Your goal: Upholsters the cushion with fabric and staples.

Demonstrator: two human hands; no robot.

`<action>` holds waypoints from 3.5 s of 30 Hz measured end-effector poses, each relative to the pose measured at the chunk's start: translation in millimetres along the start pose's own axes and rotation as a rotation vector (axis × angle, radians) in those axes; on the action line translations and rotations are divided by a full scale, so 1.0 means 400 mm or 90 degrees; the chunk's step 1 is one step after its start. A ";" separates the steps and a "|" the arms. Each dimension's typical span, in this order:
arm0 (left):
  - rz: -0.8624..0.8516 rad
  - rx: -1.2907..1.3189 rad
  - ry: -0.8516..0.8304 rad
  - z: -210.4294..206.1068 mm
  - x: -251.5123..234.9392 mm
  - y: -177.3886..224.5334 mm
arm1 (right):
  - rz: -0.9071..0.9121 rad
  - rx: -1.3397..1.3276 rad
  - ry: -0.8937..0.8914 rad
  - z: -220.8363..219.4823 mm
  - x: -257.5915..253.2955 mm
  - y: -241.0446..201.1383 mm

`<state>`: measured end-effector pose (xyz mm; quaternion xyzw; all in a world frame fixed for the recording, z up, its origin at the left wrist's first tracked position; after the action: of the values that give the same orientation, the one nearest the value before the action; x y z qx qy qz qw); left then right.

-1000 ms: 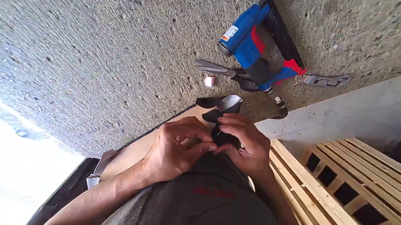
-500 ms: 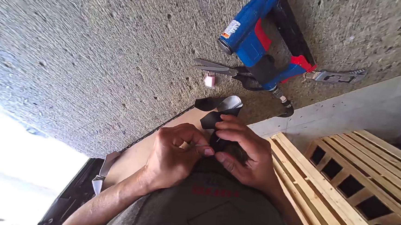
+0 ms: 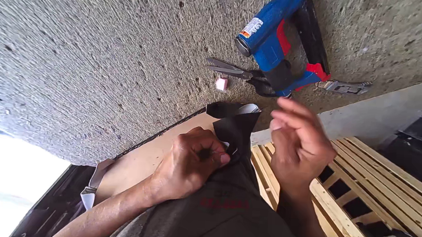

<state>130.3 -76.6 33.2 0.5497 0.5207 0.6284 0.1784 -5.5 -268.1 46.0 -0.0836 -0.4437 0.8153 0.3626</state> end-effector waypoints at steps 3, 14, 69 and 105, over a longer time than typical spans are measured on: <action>-0.008 0.001 -0.023 0.001 -0.003 -0.008 | 0.049 0.369 -0.083 -0.006 -0.121 0.053; -0.011 0.067 -0.002 -0.022 -0.001 -0.055 | 0.138 0.478 -0.239 0.044 -0.245 0.000; -0.073 0.151 -0.043 0.013 -0.014 -0.099 | -0.144 0.292 -0.762 0.168 -0.171 -0.437; -0.043 0.163 -0.054 0.063 -0.034 -0.097 | -0.181 0.257 -0.734 0.154 -0.220 -0.466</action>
<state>143.4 -60.7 -10.3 0.5760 0.6070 0.5267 0.1494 126.3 -303.4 212.4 0.4999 -0.4121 0.7405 0.1787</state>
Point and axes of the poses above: each hand's wrist, its own x-axis away from the middle knuckle, its own z-axis out of the back of the hand, y = z × x, the point moved 1 cm from there along -x, towards the middle knuckle, and after that the axes turned 3 degrees about y, right-handed, at the moved point
